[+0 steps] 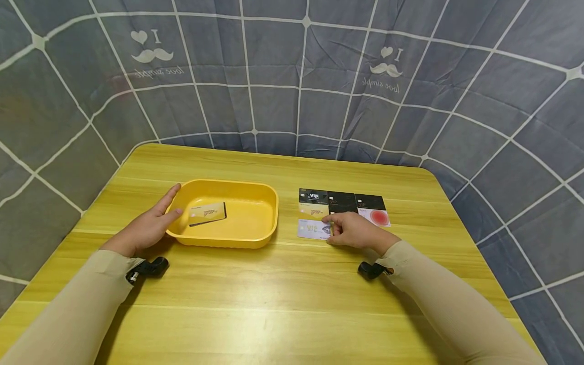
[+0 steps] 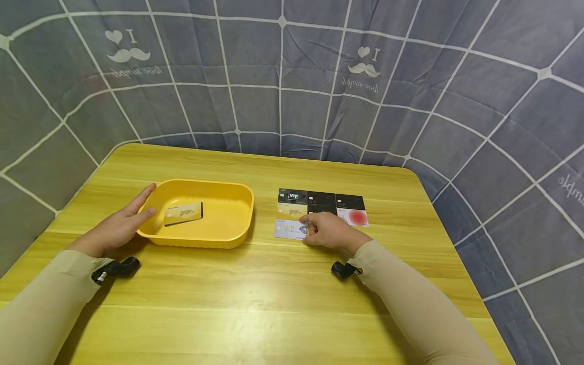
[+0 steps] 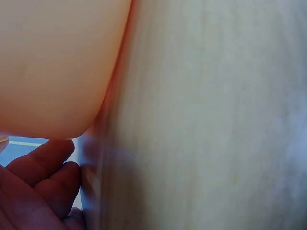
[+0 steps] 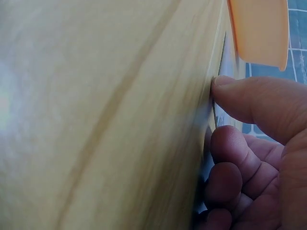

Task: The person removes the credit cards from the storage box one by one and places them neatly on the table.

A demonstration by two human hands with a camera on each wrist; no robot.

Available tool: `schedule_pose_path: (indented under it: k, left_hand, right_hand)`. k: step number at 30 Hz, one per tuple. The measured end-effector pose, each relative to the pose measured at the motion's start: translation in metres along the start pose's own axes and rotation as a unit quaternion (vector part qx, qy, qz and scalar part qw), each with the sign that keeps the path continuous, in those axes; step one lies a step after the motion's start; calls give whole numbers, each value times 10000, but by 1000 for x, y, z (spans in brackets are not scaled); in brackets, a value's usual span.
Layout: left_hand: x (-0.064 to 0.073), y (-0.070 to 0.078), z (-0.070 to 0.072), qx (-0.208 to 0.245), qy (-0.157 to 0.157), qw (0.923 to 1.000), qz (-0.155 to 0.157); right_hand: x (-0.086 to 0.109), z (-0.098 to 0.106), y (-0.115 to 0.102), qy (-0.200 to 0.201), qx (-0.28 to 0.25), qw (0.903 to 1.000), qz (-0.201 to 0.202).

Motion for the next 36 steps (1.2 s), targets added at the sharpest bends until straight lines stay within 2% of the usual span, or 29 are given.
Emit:
schedule_pose_path:
  k: [36]
  left_hand:
    - [2,15,-6,-68,84,9998,140]
  right_hand:
    - [2,14,13,-133,-32,9998,168]
Point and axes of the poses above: each hand's wrist, its own x-axis away from the middle knuckle, its own z-axis out of the back of the hand, y = z × x, the point moved 2 cm from there along -x, towards the middle knuckle, and after that the axes turned 10 degrees about -y, right-handed, at the moved point
